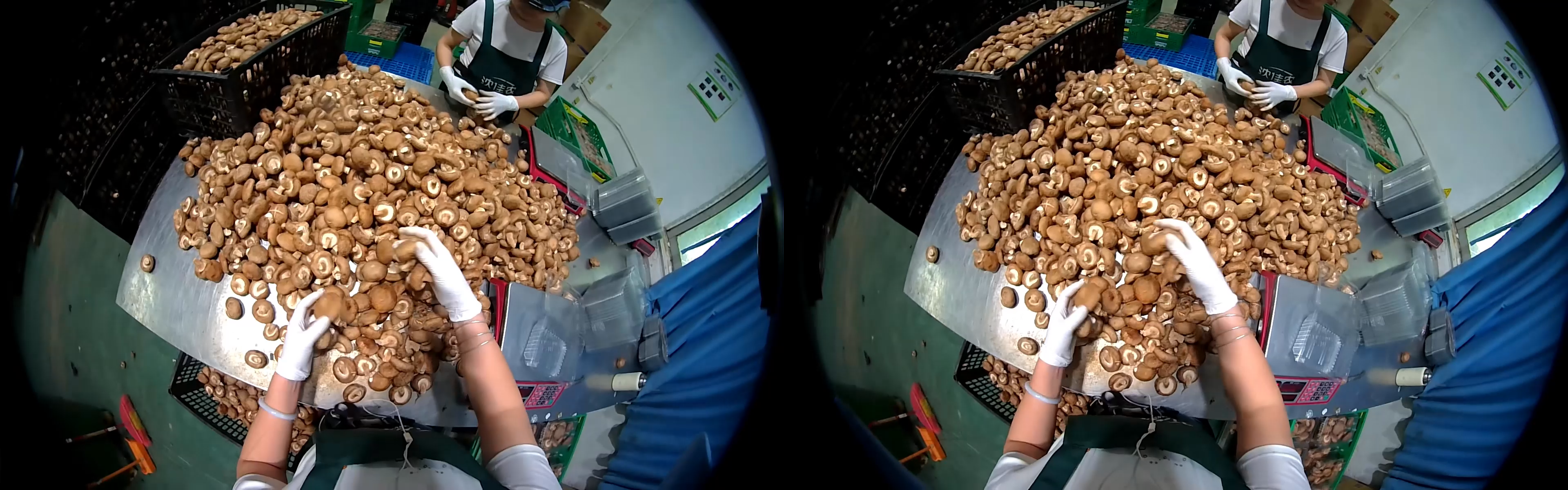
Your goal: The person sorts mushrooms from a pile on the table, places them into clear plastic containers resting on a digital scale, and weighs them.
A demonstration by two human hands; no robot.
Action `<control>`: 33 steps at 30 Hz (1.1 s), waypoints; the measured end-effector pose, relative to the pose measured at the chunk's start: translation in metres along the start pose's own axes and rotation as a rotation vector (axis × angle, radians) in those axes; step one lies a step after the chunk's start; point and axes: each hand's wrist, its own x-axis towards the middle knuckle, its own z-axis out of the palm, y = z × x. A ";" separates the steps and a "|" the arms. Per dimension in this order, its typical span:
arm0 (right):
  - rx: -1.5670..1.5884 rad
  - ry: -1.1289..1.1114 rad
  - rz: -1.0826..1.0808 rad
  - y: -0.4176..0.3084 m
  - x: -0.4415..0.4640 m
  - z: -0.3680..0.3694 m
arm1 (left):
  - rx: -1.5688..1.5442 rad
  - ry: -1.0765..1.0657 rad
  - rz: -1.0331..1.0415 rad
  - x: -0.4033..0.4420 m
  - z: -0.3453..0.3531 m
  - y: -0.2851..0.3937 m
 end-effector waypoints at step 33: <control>0.014 0.561 0.097 -0.079 -0.208 -0.139 | -0.407 -0.345 -0.220 -0.020 0.233 0.020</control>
